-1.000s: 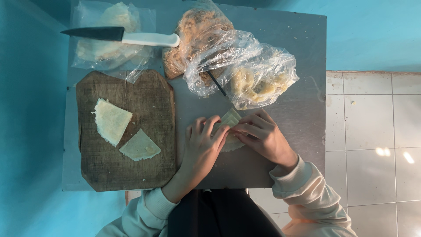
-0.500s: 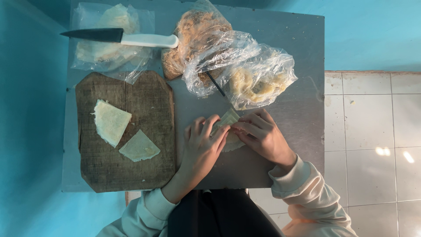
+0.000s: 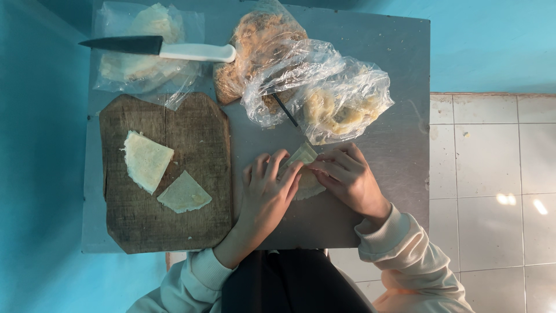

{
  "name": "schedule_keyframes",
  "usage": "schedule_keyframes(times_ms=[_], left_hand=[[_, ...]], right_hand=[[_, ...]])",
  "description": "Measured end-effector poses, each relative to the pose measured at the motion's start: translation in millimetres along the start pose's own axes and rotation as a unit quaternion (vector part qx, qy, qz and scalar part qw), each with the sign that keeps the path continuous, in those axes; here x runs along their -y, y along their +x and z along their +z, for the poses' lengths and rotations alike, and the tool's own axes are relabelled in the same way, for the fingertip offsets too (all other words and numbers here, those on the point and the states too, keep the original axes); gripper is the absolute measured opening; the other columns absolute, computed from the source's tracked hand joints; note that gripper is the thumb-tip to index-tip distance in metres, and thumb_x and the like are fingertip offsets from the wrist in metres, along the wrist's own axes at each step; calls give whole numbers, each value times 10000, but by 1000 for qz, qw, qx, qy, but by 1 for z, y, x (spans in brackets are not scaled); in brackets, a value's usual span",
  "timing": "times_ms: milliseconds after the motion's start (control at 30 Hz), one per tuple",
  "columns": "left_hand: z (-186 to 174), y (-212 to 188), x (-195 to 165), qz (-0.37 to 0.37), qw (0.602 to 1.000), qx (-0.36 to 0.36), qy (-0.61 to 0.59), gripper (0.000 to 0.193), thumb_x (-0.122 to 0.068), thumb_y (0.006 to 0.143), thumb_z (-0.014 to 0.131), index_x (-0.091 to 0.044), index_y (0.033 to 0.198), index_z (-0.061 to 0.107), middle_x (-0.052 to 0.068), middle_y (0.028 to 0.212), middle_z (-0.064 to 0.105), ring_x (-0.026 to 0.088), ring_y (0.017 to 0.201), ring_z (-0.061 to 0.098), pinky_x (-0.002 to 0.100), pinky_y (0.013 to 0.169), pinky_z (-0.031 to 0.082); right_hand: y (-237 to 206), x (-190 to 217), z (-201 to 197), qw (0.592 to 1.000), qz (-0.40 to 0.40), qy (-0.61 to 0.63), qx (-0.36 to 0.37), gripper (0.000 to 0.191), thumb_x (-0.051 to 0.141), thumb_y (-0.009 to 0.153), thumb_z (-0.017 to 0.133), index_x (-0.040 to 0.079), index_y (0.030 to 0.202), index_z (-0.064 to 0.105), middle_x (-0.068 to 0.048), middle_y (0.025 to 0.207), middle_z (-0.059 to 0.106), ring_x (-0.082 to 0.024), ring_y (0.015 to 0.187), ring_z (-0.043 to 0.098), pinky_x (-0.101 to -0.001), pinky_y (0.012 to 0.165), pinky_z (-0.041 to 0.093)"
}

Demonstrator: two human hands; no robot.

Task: The person sits at a small table and folds filled pastry wrappers. They spoon a brown filling from a plastic bag onto a square wrapper, then fold the wrapper over the filling into a triangle, repeating the cycle and setting finished folded pieces on the table.

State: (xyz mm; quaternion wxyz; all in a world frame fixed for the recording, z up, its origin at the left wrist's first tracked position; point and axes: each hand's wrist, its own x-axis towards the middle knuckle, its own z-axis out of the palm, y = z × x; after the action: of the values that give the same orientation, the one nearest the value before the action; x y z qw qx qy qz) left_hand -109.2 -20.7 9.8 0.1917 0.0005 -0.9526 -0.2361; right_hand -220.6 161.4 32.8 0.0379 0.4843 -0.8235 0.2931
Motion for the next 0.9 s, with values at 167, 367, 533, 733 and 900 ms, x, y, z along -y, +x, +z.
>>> schedule_keyframes(times_ms=[167, 367, 533, 733, 900], left_hand=[[1, -1, 0, 1, 1000, 0, 11, 391, -251, 951, 731, -164, 1319, 631, 47, 1311, 532, 274, 1187, 529, 447, 990, 393], [4, -2, 1, -2, 1000, 5, 20, 406, -269, 954, 726, -175, 1336, 629, 37, 1310, 533, 267, 1190, 527, 446, 996, 388], [7, -3, 2, -2, 1000, -2, 28, 394, -267, 955, 729, -170, 1324, 629, 38, 1325, 532, 272, 1194, 525, 444, 989, 385], [5, -3, 2, -10, 1000, -7, 20, 413, -270, 937, 737, -174, 1324, 627, 34, 1329, 535, 266, 1184, 528, 446, 988, 390], [3, -3, 3, -10, 1000, -3, 28, 464, -269, 937, 736, -157, 1370, 614, 40, 1316, 539, 257, 1180, 538, 442, 980, 390]], right_hand=[[-1, 0, 1, 1000, 13, -11, 4, 351, 76, 753, 832, 116, 1095, 771, -60, 1099, 701, -293, 998, 593, -379, 872, 539], [1, -2, 3, 1000, 26, -15, 0, 331, 98, 784, 831, 106, 1108, 762, -69, 1105, 696, -286, 1012, 603, -384, 886, 543], [3, -1, 5, 999, 39, -9, -4, 320, 112, 824, 837, 97, 1135, 761, -77, 1103, 691, -277, 1006, 599, -382, 876, 538], [5, 3, 4, 1000, 17, -15, -20, 333, 58, 778, 818, 144, 1096, 775, -43, 1080, 698, -281, 1032, 599, -381, 893, 540], [6, 4, 5, 999, 44, -20, -15, 338, 70, 806, 815, 133, 1134, 771, -48, 1093, 699, -276, 1035, 600, -381, 907, 541]])
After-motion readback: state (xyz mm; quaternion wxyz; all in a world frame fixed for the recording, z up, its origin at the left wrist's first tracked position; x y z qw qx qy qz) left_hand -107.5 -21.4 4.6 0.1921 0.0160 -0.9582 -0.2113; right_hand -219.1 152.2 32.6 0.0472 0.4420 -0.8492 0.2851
